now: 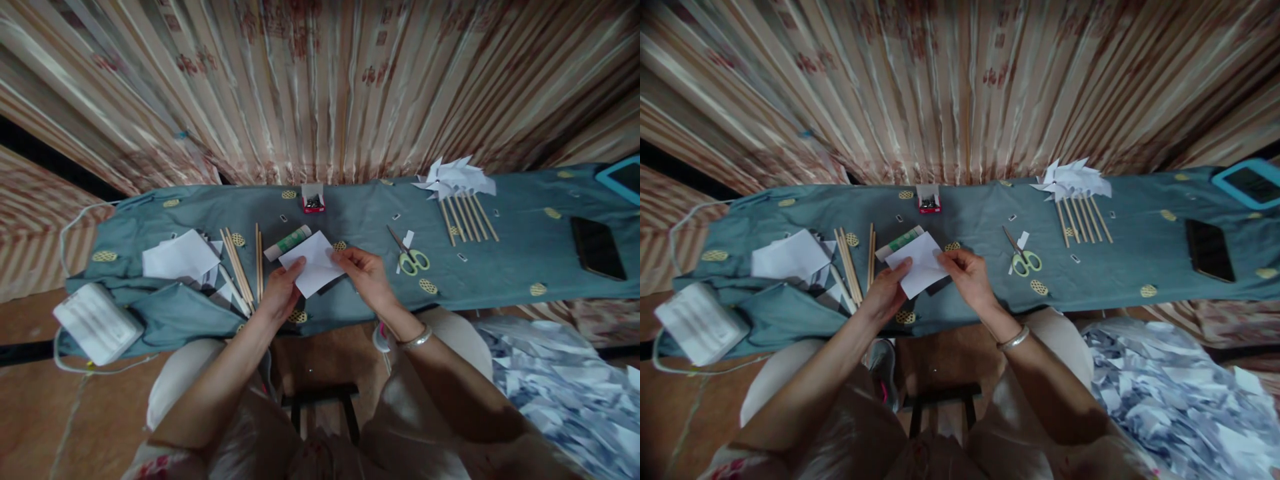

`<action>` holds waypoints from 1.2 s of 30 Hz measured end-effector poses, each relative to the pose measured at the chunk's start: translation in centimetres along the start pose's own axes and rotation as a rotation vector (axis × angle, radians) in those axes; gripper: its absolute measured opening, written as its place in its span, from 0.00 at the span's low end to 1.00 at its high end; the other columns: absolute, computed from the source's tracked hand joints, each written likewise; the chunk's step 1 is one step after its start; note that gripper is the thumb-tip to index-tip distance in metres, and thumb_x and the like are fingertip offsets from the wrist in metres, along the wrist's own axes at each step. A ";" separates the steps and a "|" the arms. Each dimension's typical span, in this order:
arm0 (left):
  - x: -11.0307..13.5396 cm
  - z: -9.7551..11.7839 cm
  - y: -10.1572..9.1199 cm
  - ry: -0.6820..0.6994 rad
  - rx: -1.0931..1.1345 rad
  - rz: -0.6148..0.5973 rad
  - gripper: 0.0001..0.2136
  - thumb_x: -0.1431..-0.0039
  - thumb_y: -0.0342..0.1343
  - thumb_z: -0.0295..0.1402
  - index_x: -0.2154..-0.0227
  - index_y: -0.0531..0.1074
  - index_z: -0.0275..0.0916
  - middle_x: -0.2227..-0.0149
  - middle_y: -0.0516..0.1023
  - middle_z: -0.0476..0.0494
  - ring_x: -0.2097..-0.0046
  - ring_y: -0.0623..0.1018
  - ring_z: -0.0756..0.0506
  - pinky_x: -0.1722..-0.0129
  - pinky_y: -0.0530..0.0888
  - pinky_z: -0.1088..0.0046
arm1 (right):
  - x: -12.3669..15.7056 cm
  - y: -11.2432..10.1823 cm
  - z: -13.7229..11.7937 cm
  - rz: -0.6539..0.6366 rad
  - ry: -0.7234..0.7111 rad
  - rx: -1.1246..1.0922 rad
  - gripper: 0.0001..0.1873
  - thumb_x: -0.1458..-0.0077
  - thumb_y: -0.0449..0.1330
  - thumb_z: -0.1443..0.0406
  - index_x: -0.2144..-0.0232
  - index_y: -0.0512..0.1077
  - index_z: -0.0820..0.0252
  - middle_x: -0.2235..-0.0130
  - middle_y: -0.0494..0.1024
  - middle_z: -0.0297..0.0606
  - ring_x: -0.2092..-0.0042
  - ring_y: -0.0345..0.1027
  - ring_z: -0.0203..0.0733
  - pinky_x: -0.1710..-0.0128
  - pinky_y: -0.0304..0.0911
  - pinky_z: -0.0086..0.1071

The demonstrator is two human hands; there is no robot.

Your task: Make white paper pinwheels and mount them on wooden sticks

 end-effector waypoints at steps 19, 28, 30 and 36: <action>-1.7 3.2 -1.6 0.292 -0.303 0.014 0.13 0.59 0.74 0.38 0.74 0.81 0.35 0.74 0.82 0.45 0.74 0.77 0.49 0.75 0.73 0.77 | -0.7 -0.9 -0.6 0.054 -0.078 0.015 0.13 0.54 0.69 0.56 0.69 0.79 0.57 0.68 0.83 0.36 0.69 0.72 0.37 0.65 0.69 0.33; -1.7 2.6 -2.2 0.238 -0.385 0.025 0.19 0.64 0.72 0.46 0.76 0.79 0.34 0.77 0.79 0.45 0.78 0.73 0.50 0.78 0.68 0.76 | -1.1 -1.5 0.0 0.028 -0.069 0.126 0.17 0.50 0.65 0.49 0.67 0.79 0.56 0.68 0.83 0.38 0.67 0.76 0.42 0.64 0.71 0.36; -1.6 2.6 -2.1 0.231 -0.409 0.026 0.18 0.64 0.72 0.45 0.77 0.79 0.34 0.78 0.79 0.45 0.78 0.73 0.50 0.79 0.67 0.76 | -1.3 -2.5 -0.9 0.044 -0.121 0.276 0.17 0.46 0.62 0.50 0.65 0.79 0.57 0.68 0.83 0.39 0.67 0.76 0.43 0.65 0.70 0.36; -1.3 2.5 -1.6 0.236 -0.495 -0.002 0.18 0.62 0.70 0.46 0.77 0.79 0.35 0.78 0.79 0.46 0.78 0.72 0.49 0.78 0.67 0.76 | -1.4 -8.3 -4.6 0.207 -0.225 1.112 0.14 0.40 0.54 0.63 0.61 0.79 0.60 0.61 0.84 0.46 0.62 0.78 0.48 0.62 0.65 0.35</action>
Point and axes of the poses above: each hand's wrist, its own x-axis away from the middle knuckle, its own y-axis out of the palm, z = x × y, the point moved 9 cm from there along -x, towards the middle knuckle
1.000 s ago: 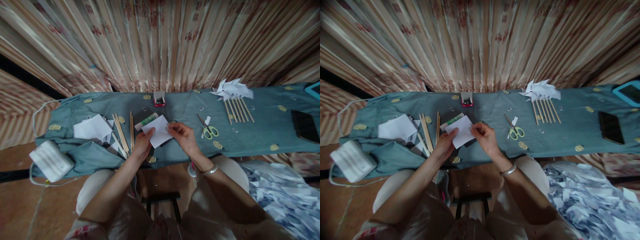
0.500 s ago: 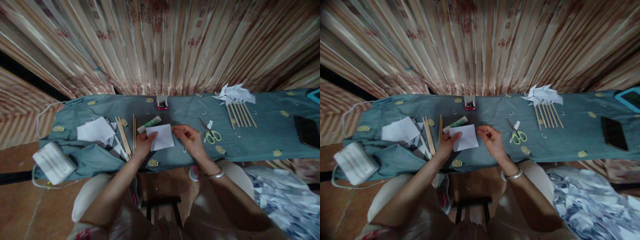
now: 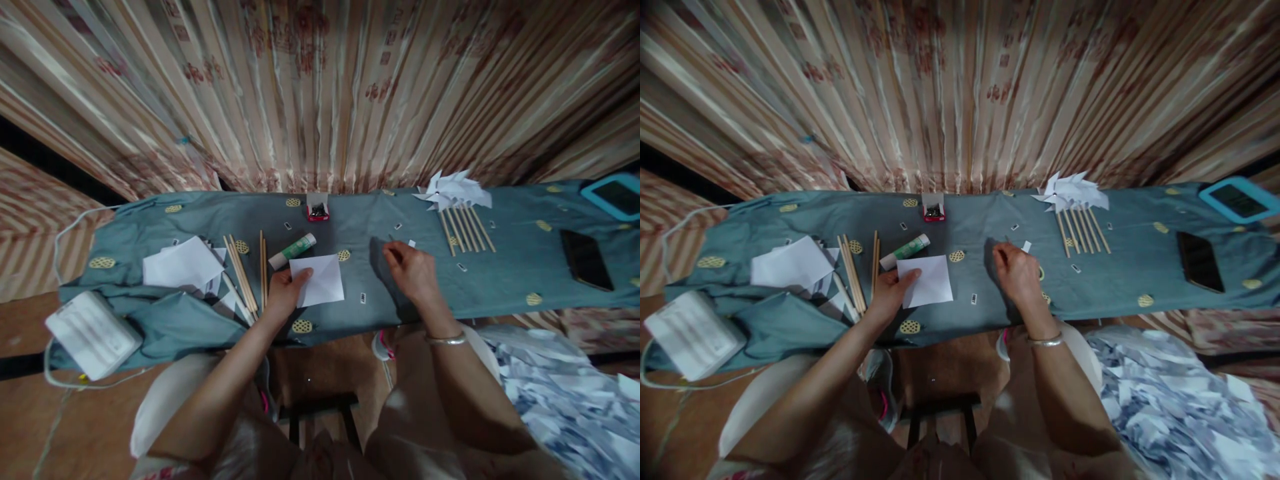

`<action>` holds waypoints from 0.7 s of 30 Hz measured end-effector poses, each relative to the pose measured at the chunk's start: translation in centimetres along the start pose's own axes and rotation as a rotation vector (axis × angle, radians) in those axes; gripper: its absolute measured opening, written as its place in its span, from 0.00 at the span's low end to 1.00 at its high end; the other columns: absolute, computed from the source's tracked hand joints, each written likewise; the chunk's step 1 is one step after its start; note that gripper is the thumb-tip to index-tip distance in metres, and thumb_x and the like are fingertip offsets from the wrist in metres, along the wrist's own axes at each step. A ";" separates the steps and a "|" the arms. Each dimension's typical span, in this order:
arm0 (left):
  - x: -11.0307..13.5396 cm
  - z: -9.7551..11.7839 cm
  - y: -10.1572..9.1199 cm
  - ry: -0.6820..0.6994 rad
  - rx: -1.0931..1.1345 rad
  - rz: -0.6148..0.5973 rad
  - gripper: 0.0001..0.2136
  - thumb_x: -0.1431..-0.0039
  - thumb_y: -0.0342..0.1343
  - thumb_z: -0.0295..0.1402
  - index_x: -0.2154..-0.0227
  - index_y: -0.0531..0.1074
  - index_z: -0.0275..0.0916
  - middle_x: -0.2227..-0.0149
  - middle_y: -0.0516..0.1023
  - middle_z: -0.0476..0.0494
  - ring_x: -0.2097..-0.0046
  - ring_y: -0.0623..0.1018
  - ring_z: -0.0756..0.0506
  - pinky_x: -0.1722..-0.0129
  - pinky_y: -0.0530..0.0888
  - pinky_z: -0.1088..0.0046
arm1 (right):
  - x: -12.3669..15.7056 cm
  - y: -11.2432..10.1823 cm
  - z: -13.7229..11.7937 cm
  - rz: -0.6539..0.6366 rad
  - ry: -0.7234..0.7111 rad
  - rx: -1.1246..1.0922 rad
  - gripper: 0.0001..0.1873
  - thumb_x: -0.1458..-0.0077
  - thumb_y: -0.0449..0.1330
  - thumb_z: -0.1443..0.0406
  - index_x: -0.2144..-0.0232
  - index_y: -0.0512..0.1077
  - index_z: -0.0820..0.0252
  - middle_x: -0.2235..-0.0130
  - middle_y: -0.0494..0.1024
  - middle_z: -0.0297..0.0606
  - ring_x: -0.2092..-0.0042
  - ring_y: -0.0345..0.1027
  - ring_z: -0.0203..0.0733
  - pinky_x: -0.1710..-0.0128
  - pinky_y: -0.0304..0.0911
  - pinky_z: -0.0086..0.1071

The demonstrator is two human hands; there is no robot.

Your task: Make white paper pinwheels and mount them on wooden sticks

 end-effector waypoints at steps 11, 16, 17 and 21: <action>-0.3 -0.3 1.2 0.014 0.112 -0.039 0.18 0.63 0.71 0.43 0.71 0.80 0.34 0.74 0.81 0.44 0.74 0.75 0.48 0.73 0.71 0.74 | 1.5 -1.2 6.4 -0.258 0.135 0.582 0.13 0.41 0.60 0.60 0.57 0.77 0.60 0.61 0.84 0.49 0.59 0.80 0.53 0.66 0.64 0.35; -0.2 0.3 1.7 0.029 0.092 -0.035 0.16 0.62 0.72 0.40 0.72 0.81 0.34 0.74 0.81 0.45 0.74 0.75 0.48 0.73 0.71 0.74 | 1.8 -1.0 6.7 -0.263 0.141 0.571 0.15 0.42 0.60 0.62 0.55 0.75 0.62 0.62 0.84 0.52 0.61 0.80 0.55 0.65 0.66 0.37; -0.2 0.6 1.7 0.034 0.099 -0.031 0.16 0.62 0.72 0.40 0.72 0.81 0.34 0.74 0.81 0.45 0.74 0.75 0.48 0.72 0.71 0.74 | 1.7 -1.1 6.8 -0.248 0.137 0.550 0.14 0.42 0.60 0.62 0.55 0.76 0.62 0.63 0.84 0.52 0.61 0.80 0.55 0.65 0.66 0.37; -0.3 2.1 1.9 0.089 0.166 -0.013 0.16 0.63 0.73 0.40 0.72 0.82 0.35 0.71 0.83 0.45 0.71 0.77 0.48 0.70 0.73 0.74 | 1.5 -1.3 7.6 -0.185 0.190 0.188 0.13 0.49 0.63 0.61 0.61 0.78 0.59 0.63 0.85 0.47 0.60 0.80 0.55 0.61 0.69 0.41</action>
Point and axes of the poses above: each hand's wrist, its own x-axis away from the middle knuckle, its own y-axis out of the palm, z = x × y, the point moved 9 cm from there along -x, towards the middle knuckle
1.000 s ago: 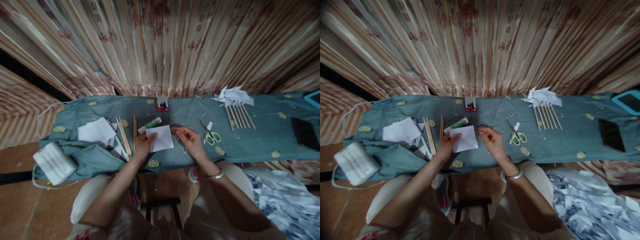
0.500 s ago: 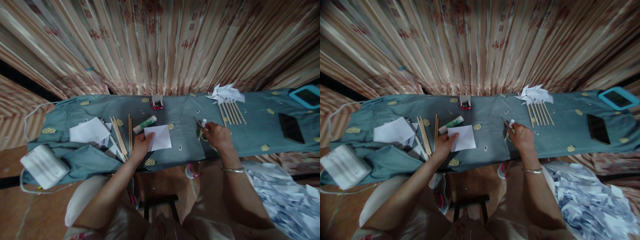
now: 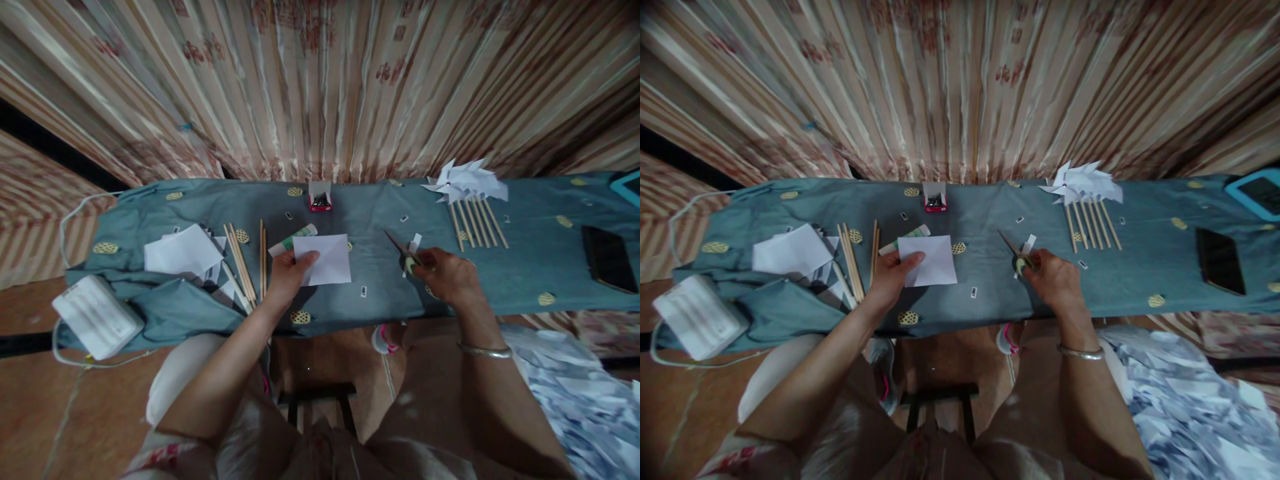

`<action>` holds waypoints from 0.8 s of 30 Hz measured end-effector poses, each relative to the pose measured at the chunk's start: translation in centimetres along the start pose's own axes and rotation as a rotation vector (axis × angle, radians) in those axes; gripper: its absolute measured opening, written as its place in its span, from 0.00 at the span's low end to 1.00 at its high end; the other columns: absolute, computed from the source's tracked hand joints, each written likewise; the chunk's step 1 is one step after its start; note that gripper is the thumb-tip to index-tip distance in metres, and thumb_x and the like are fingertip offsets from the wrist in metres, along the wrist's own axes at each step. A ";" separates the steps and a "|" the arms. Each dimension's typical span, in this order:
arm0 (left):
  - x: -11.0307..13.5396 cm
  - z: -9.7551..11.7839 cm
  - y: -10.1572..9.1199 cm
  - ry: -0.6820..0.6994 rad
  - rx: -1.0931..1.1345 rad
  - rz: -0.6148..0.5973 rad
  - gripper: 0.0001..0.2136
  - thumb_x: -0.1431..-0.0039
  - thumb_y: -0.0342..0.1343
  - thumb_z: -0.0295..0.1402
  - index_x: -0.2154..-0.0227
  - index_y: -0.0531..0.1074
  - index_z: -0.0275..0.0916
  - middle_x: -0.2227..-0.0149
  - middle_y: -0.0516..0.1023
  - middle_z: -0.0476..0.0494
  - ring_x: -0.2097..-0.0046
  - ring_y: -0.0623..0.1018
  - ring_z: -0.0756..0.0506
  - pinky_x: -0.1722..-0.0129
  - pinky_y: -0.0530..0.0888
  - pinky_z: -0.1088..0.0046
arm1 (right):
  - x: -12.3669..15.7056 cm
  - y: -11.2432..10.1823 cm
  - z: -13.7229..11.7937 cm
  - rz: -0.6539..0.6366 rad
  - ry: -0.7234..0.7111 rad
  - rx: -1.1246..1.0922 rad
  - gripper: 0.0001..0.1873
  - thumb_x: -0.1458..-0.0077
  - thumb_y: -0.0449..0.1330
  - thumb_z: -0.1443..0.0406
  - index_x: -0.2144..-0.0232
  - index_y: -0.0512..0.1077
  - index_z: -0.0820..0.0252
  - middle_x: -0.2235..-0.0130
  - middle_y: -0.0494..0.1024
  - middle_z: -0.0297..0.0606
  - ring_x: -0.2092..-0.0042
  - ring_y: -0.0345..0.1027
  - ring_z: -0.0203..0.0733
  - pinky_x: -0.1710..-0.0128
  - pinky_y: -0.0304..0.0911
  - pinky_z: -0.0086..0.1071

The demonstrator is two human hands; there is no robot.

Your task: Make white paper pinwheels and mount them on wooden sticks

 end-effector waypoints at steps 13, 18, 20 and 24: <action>0.4 -0.9 1.7 -0.096 -0.062 -0.103 0.16 0.63 0.72 0.40 0.74 0.80 0.33 0.74 0.81 0.42 0.75 0.75 0.47 0.74 0.69 0.72 | 3.0 5.0 -10.7 -0.432 0.076 -1.450 0.29 0.68 0.78 0.57 0.58 0.79 0.50 0.67 0.83 0.30 0.66 0.74 0.37 0.61 0.71 0.33; 0.8 -1.7 2.5 -0.167 -0.080 -0.131 0.16 0.63 0.72 0.40 0.72 0.80 0.33 0.73 0.81 0.40 0.73 0.77 0.44 0.72 0.71 0.69 | 2.9 6.1 -12.0 -0.402 0.110 -1.486 0.24 0.71 0.79 0.61 0.67 0.79 0.53 0.70 0.81 0.27 0.70 0.71 0.35 0.65 0.69 0.32; 1.0 -1.4 2.8 -0.161 -0.037 -0.133 0.18 0.62 0.72 0.43 0.72 0.80 0.34 0.72 0.81 0.39 0.71 0.78 0.42 0.71 0.72 0.69 | 2.5 6.3 -11.8 -0.354 0.143 -1.496 0.21 0.70 0.77 0.61 0.69 0.78 0.54 0.71 0.81 0.27 0.71 0.69 0.34 0.66 0.67 0.32; 1.9 -0.8 4.1 -0.091 0.100 -0.202 0.25 0.59 0.70 0.50 0.61 0.80 0.35 0.63 0.83 0.39 0.59 0.81 0.38 0.61 0.77 0.65 | 1.6 6.3 -11.1 -0.240 0.189 -1.548 0.17 0.68 0.76 0.62 0.72 0.77 0.56 0.72 0.79 0.27 0.72 0.68 0.33 0.66 0.65 0.31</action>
Point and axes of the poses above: each hand's wrist, its own x-axis away from the middle knuckle, its own y-axis out of the palm, z = x × y, the point moved 9 cm from there along -x, towards the middle knuckle
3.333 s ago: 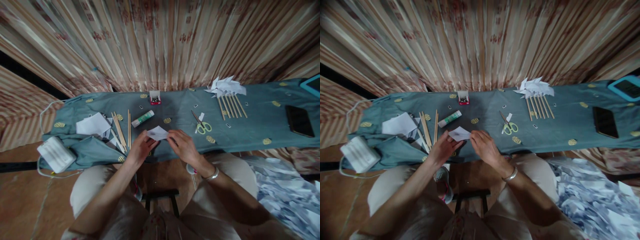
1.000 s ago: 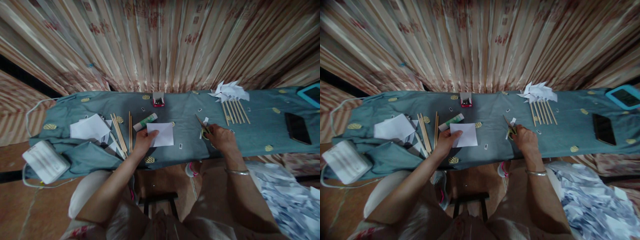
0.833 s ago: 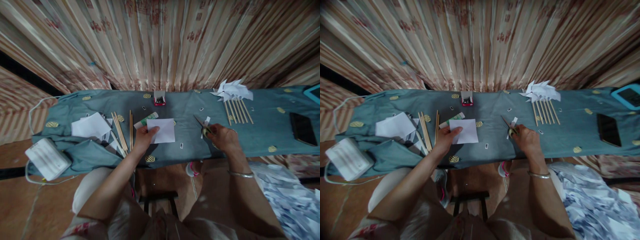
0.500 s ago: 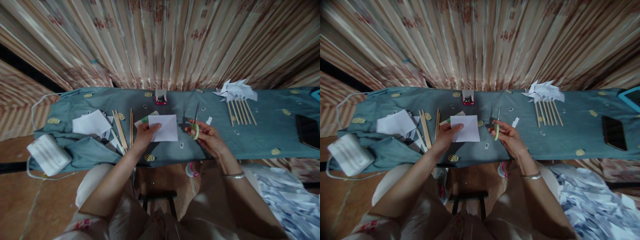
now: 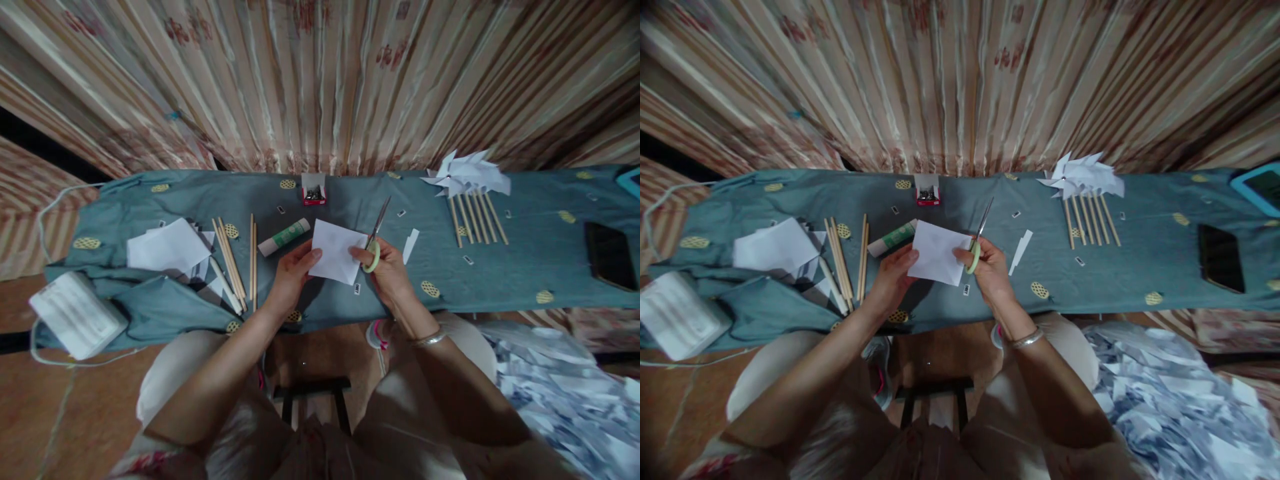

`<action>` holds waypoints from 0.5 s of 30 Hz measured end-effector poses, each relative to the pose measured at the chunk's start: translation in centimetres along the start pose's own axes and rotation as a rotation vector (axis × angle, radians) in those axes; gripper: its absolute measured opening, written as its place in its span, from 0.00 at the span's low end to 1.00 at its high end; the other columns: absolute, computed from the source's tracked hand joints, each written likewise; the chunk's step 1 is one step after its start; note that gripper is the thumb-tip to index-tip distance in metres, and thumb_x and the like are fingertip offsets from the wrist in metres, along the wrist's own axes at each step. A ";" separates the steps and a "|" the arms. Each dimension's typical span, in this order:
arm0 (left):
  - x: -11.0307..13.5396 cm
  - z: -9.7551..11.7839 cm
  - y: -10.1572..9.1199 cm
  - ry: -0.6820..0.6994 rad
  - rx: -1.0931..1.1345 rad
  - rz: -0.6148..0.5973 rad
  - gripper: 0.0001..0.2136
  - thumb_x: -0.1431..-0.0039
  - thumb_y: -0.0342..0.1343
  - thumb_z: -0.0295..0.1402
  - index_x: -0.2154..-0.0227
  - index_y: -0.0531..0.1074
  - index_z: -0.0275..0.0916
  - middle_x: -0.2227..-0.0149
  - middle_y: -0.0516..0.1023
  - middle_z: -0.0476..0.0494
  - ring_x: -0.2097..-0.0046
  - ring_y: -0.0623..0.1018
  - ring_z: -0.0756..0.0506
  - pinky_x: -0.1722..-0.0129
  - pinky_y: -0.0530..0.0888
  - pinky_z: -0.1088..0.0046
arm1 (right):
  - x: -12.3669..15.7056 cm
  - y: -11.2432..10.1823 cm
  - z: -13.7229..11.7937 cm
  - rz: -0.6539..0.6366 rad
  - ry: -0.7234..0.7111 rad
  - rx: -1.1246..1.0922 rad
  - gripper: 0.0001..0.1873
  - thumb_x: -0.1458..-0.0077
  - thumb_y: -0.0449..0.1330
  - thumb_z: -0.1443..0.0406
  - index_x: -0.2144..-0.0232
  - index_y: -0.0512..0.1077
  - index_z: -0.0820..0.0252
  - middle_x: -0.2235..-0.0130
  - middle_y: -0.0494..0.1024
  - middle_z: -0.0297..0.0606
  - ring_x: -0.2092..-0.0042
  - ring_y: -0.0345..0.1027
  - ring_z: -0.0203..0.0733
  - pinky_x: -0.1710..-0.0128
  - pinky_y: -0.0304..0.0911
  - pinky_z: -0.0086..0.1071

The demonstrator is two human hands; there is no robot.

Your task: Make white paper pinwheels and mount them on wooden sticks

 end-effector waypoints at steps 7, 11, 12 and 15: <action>0.5 -2.6 -0.5 -0.027 -0.108 0.127 0.25 0.60 0.71 0.52 0.68 0.77 0.35 0.66 0.82 0.40 0.60 0.81 0.39 0.58 0.79 0.63 | -0.3 0.8 0.2 0.018 -0.009 -0.053 0.19 0.73 0.78 0.60 0.78 0.74 0.57 0.76 0.76 0.26 0.73 0.64 0.31 0.69 0.63 0.29; -0.2 -1.7 -1.6 -0.006 -0.075 0.198 0.28 0.59 0.69 0.56 0.67 0.76 0.35 0.68 0.81 0.40 0.63 0.81 0.40 0.65 0.80 0.65 | -0.1 1.4 0.2 -0.052 -0.004 0.003 0.23 0.70 0.78 0.54 0.73 0.75 0.56 0.74 0.77 0.28 0.73 0.66 0.32 0.70 0.65 0.29; -0.5 -1.1 -1.9 0.017 -0.061 0.204 0.27 0.59 0.69 0.55 0.66 0.75 0.34 0.68 0.82 0.39 0.63 0.81 0.40 0.66 0.80 0.65 | 0.0 1.5 0.2 -0.086 -0.002 0.026 0.24 0.69 0.77 0.52 0.70 0.76 0.56 0.73 0.78 0.29 0.73 0.67 0.33 0.70 0.65 0.30; -1.2 1.0 -3.3 0.100 -0.023 0.251 0.25 0.58 0.70 0.51 0.65 0.75 0.35 0.65 0.82 0.40 0.61 0.82 0.40 0.66 0.81 0.66 | 0.8 2.1 0.4 -0.233 0.015 0.151 0.25 0.59 0.73 0.48 0.64 0.77 0.55 0.74 0.78 0.31 0.73 0.69 0.35 0.73 0.65 0.29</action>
Point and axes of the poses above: each hand's wrist, its own x-axis away from the middle knuckle, its own y-axis out of the palm, z = x × y, the point moved 9 cm from there along -x, towards the middle knuckle
